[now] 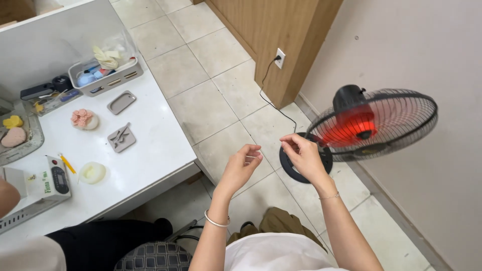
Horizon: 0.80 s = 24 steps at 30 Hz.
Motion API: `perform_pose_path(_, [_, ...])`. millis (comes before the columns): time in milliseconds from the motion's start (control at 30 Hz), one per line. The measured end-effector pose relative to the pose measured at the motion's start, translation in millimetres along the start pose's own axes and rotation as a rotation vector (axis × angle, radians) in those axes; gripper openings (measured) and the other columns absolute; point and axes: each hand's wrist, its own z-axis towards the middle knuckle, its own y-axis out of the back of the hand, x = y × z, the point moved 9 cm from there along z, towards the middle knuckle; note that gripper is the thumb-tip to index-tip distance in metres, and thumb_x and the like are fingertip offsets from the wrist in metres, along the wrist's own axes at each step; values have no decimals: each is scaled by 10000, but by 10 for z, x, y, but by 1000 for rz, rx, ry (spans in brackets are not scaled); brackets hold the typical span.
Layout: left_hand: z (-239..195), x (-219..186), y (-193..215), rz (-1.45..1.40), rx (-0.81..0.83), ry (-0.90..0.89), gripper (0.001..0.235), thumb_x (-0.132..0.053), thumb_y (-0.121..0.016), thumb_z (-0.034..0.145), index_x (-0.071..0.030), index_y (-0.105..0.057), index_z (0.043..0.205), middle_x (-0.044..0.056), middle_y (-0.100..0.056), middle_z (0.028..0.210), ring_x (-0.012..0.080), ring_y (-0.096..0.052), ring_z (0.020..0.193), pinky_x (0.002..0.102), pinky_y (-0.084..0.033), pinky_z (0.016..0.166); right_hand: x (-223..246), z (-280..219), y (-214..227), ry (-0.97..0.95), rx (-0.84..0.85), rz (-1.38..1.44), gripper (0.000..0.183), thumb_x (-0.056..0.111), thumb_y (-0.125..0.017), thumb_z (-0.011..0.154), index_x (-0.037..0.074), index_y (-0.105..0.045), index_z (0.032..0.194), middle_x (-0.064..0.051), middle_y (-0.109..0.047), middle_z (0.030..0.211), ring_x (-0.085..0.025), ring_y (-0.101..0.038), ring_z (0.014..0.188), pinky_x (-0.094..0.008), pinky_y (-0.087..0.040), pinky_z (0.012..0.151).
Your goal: Move and arrange packaged candle boxes from display shelves to a workspace table.
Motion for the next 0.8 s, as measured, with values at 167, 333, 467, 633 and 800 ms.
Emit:
perform_pose_path(167, [867, 124, 408, 12, -95, 86, 396, -210, -672, 940, -53, -615, 1299, 106, -736, 1113, 215, -730, 950, 336, -584, 817, -102, 1105, -310, 43, 88, 69, 157, 116, -672, 945, 34, -722, 1069, -49, -757, 852, -104, -716, 771, -264, -568, 690])
perform_pose_path(333, [1932, 147, 774, 5, -210, 144, 516, -215, -676, 927, -81, -523, 1401, 136, -685, 1220, 238, -730, 933, 354, -582, 809, -175, 2419, -479, 105, 153, 65, 159, 126, -671, 951, 33, -723, 1069, -54, -763, 858, -115, -728, 782, -272, -578, 689])
perform_pose_path(467, [2759, 145, 1030, -32, -314, 58, 537, -207, -683, 937, -65, -486, 1416, 162, -638, 1299, 220, -721, 1045, 354, -591, 859, -42, 3420, -505, 119, 196, 51, 164, 131, -676, 953, 29, -730, 1069, -57, -762, 867, -122, -722, 785, -284, -567, 676])
perform_pose_path(633, [3546, 139, 1392, -47, -385, 127, 515, -211, -678, 936, -79, -508, 1404, 153, -643, 1313, 232, -701, 1083, 365, -582, 876, -81, 4542, -794, 98, 272, 93, 166, 128, -679, 957, 28, -731, 1078, -57, -756, 853, -110, -728, 793, -279, -562, 680])
perform_pose_path(800, [4342, 274, 1965, -34, -441, 145, 458, -221, -676, 943, -92, -557, 1366, 126, -648, 1317, 229, -678, 1115, 365, -575, 878, -11, 5545, -1248, 148, 319, 130, 164, 117, -673, 955, 32, -735, 1080, -47, -765, 890, -104, -721, 806, -268, -575, 695])
